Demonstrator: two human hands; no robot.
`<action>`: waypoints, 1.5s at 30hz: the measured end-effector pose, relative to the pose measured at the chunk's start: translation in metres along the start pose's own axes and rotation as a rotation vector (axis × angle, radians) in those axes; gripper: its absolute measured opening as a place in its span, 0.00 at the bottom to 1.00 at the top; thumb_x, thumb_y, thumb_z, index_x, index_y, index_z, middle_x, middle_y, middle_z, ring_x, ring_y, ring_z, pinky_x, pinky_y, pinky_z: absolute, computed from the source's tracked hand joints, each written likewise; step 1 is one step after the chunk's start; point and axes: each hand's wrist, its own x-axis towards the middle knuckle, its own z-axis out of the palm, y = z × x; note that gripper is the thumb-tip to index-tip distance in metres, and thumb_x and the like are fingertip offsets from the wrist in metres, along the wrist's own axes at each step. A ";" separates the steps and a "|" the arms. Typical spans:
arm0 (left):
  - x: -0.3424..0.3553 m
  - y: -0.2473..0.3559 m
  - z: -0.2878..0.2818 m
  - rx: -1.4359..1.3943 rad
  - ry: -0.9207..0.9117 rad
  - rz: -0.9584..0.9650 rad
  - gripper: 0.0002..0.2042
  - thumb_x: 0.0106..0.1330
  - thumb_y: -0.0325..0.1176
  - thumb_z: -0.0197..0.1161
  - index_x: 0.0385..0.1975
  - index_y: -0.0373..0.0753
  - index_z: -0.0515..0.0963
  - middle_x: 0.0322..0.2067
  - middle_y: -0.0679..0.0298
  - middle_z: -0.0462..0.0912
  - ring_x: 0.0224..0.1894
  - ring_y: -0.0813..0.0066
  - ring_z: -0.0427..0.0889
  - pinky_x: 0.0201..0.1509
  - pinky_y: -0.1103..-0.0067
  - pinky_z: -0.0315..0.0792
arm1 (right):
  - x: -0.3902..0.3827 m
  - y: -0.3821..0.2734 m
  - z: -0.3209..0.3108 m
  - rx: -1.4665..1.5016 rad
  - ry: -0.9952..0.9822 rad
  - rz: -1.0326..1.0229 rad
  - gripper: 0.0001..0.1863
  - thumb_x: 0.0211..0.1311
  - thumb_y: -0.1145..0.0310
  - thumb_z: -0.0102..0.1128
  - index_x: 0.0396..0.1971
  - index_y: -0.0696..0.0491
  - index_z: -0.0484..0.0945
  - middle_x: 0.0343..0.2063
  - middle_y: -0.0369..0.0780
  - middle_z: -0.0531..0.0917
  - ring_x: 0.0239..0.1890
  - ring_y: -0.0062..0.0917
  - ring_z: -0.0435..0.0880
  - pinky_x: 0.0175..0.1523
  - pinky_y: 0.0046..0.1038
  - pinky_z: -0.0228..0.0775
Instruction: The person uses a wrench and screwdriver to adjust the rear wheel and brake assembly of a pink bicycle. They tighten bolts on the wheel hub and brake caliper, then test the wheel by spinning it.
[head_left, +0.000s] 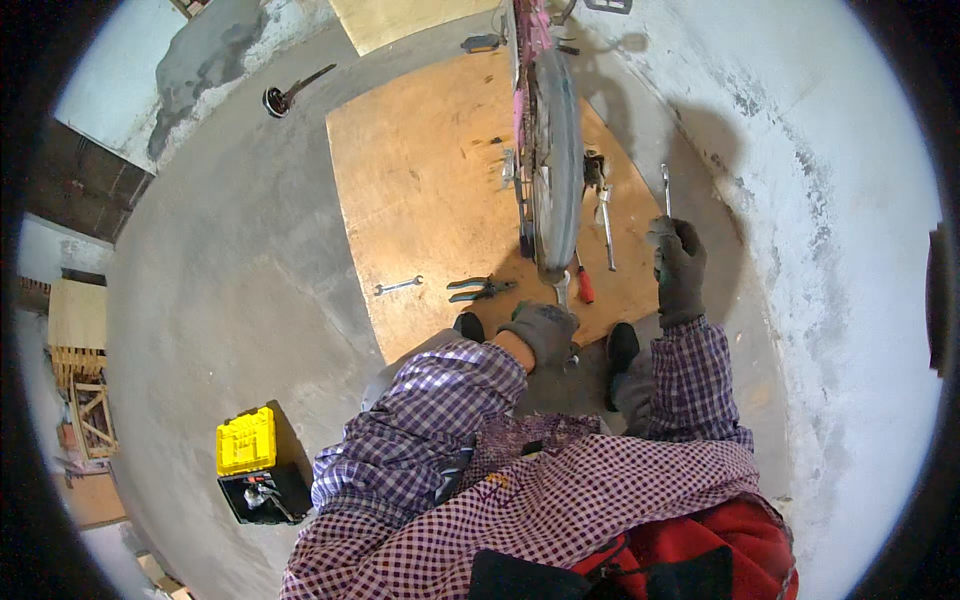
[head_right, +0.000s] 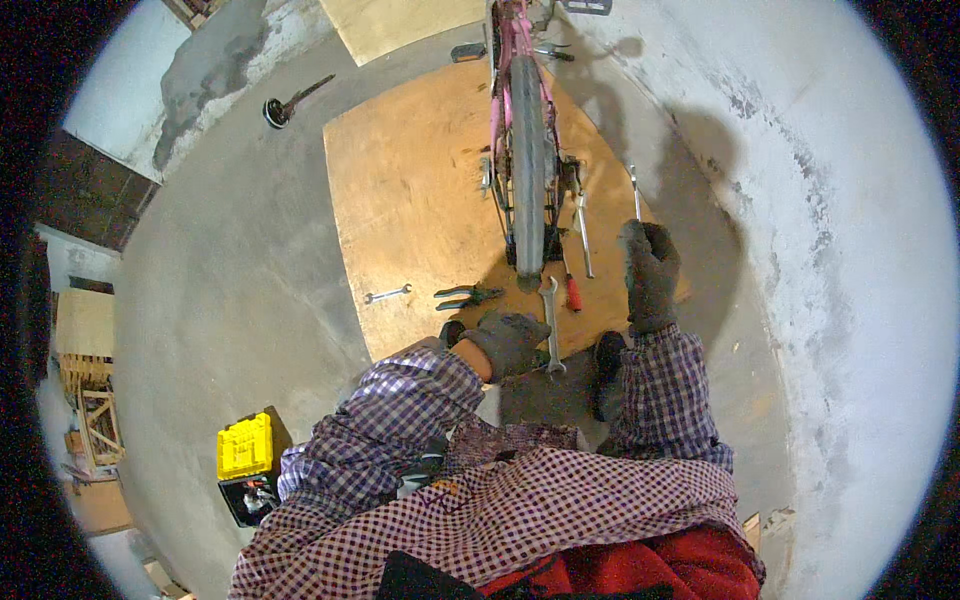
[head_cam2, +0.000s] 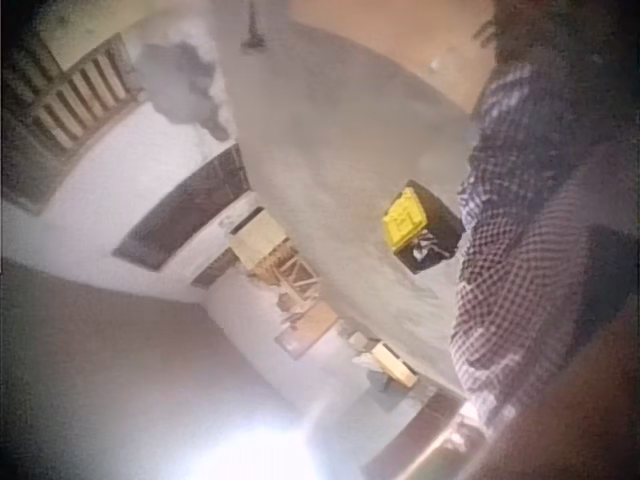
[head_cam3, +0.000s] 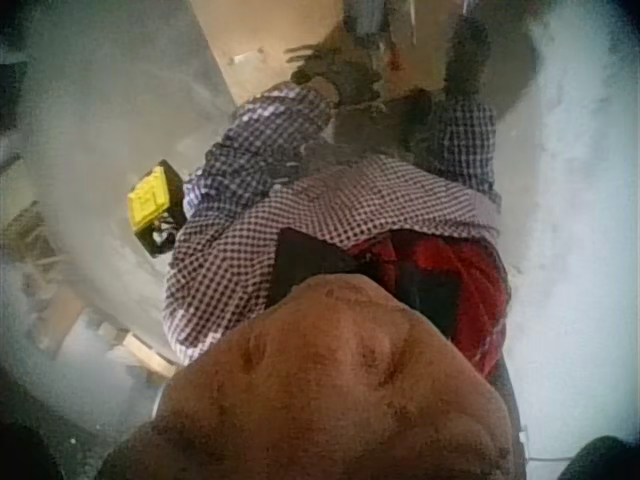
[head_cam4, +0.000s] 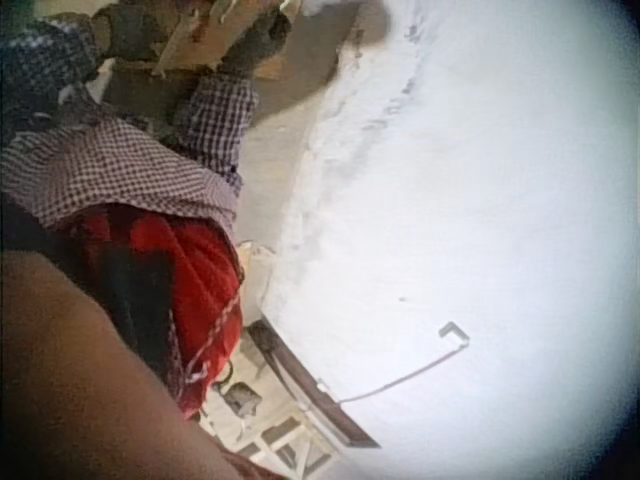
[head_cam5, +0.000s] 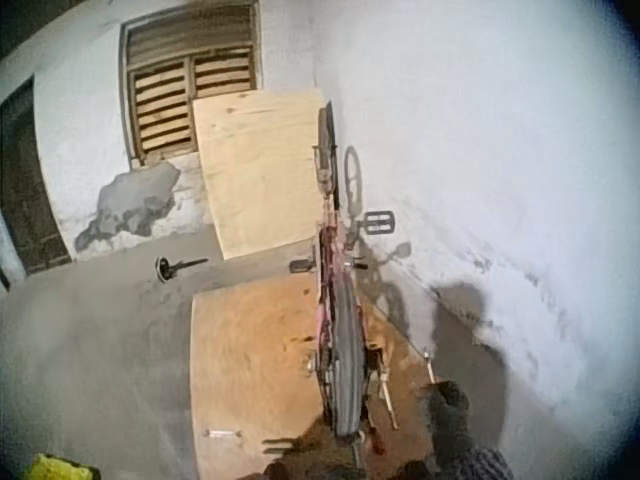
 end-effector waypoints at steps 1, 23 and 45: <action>-0.003 -0.009 0.003 0.016 0.020 0.009 0.26 0.67 0.58 0.62 0.55 0.44 0.82 0.49 0.53 0.85 0.52 0.52 0.85 0.54 0.60 0.78 | 0.000 0.002 0.009 -0.028 0.005 0.012 0.11 0.72 0.62 0.64 0.42 0.56 0.83 0.33 0.31 0.83 0.34 0.15 0.75 0.40 0.21 0.68; -0.001 -0.030 0.045 0.030 0.079 0.068 0.13 0.67 0.42 0.61 0.43 0.45 0.88 0.41 0.59 0.90 0.42 0.57 0.90 0.37 0.58 0.79 | 0.000 0.022 0.060 -0.114 -0.004 0.098 0.14 0.70 0.58 0.66 0.44 0.53 0.83 0.27 0.29 0.79 0.22 0.09 0.69 0.24 0.17 0.58; 0.029 -0.021 0.076 0.140 -0.052 0.137 0.12 0.66 0.38 0.60 0.45 0.47 0.86 0.41 0.59 0.91 0.43 0.59 0.90 0.41 0.59 0.81 | 0.013 0.051 0.049 -0.346 -0.190 -0.310 0.11 0.71 0.69 0.60 0.47 0.57 0.83 0.36 0.32 0.86 0.35 0.23 0.82 0.41 0.28 0.74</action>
